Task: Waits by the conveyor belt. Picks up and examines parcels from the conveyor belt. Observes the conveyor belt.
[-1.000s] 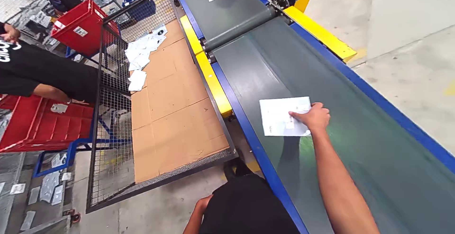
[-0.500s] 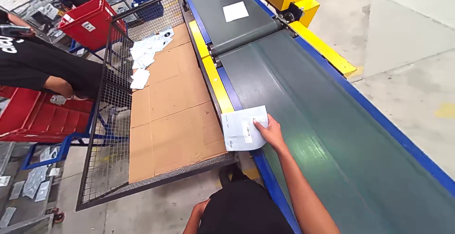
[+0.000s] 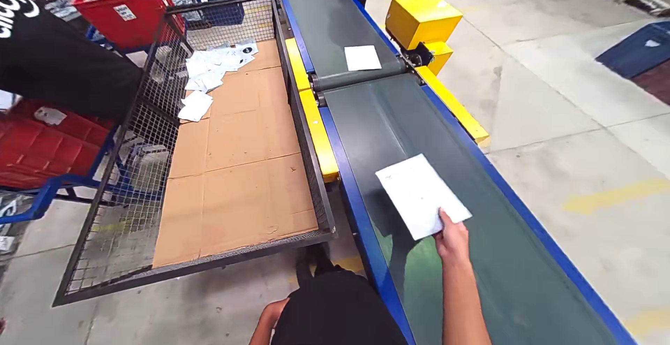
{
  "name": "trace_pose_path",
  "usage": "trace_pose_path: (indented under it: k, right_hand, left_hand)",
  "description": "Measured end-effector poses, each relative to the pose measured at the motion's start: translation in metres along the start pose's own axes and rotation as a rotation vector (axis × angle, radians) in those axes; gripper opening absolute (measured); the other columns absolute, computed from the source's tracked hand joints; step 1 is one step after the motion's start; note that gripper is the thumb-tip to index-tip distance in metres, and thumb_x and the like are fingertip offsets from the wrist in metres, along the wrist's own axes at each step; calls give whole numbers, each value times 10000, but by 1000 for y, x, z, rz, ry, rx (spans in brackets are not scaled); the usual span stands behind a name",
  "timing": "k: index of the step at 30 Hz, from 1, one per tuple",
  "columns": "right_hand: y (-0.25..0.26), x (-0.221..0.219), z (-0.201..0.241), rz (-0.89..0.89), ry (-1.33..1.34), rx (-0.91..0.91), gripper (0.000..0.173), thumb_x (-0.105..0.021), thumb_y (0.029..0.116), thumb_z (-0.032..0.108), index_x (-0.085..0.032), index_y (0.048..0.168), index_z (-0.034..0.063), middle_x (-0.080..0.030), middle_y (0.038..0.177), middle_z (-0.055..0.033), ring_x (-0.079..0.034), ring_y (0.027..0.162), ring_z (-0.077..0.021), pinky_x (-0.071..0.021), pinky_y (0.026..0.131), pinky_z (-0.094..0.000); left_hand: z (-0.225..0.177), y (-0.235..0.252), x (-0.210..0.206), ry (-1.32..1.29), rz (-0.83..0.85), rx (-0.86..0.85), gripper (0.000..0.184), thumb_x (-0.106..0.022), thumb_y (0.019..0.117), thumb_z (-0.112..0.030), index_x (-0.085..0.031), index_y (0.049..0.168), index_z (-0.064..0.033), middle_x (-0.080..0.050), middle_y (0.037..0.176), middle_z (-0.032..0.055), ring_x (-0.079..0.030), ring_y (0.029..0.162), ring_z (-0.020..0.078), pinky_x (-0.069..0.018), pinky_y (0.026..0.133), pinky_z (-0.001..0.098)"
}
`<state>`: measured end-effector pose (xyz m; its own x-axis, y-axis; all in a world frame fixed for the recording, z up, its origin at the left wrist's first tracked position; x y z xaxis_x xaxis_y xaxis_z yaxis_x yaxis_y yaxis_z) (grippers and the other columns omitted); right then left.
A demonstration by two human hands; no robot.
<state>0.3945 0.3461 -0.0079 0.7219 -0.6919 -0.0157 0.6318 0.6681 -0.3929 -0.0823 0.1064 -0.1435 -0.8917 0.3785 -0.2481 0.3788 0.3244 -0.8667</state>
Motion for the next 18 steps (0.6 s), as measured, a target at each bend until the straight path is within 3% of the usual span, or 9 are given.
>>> trace_pose_path:
  k: [2,5,7,10,13,15,18]
  right_hand:
    - [-4,24,-44,-76,-82,-104,384,-649,1007,265,-539,1315,63,-685,997,-72,-676,774,-122,-579,642,-322]
    - [-15,46,-74,-95,-215,-115,447,-692,983,274,-537,1345,64,-684,1014,-104,-654,759,-142,-551,617,-336]
    - [-22,64,-79,-140,-296,-90,440,-733,954,236,-587,1300,9,-685,1032,-153,-656,815,-190,-560,714,-407]
    - [-22,69,-66,-98,-141,-49,350,-666,1001,236,-579,1276,39,-694,999,-70,-683,826,-112,-592,732,-321]
    - [-20,72,-53,-48,35,-47,348,-575,1053,261,-521,1343,77,-695,1057,-56,-703,878,-116,-612,748,-323]
    - [-19,82,-57,-89,44,-63,395,-590,1048,259,-490,1390,90,-684,1086,-81,-695,875,-137,-604,720,-336]
    - [-22,100,-73,-185,-1,-65,597,-694,984,174,-383,1488,105,-656,1191,-145,-690,929,-196,-600,740,-387]
  left_hand:
    - [8,6,-1,-9,26,6,382,-380,1097,-168,-514,1413,2,-633,1294,149,-610,1150,151,-493,1029,375]
    - [16,13,-3,-40,61,16,385,-371,1097,-184,-516,1412,-17,-639,1279,130,-613,1124,137,-501,1011,370]
    - [20,11,-9,-47,92,39,365,-380,1092,-197,-533,1383,-39,-651,1217,100,-619,1067,121,-516,962,361]
    - [14,6,-16,-40,127,34,351,-388,1089,-197,-544,1366,-49,-661,1175,77,-623,1027,107,-522,935,348]
    - [10,1,-23,-46,144,42,338,-343,1094,-176,-556,1326,-54,-674,1096,48,-633,961,84,-537,887,326]
    - [15,-1,-26,-40,115,59,349,-319,1104,-162,-547,1333,-32,-670,1114,71,-630,974,97,-535,898,336]
    - [19,-9,-25,-21,9,18,404,-280,1118,-149,-504,1398,37,-627,1280,187,-607,1139,183,-497,1020,387]
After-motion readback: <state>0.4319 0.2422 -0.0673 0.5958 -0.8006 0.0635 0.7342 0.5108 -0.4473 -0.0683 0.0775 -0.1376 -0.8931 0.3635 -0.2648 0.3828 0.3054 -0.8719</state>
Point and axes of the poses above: each hand's wrist, its own y-axis towards the middle knuckle, its own x-axis out of the back of the hand, z = x × y, the point moved 10 cm from there along y, towards the middle knuckle
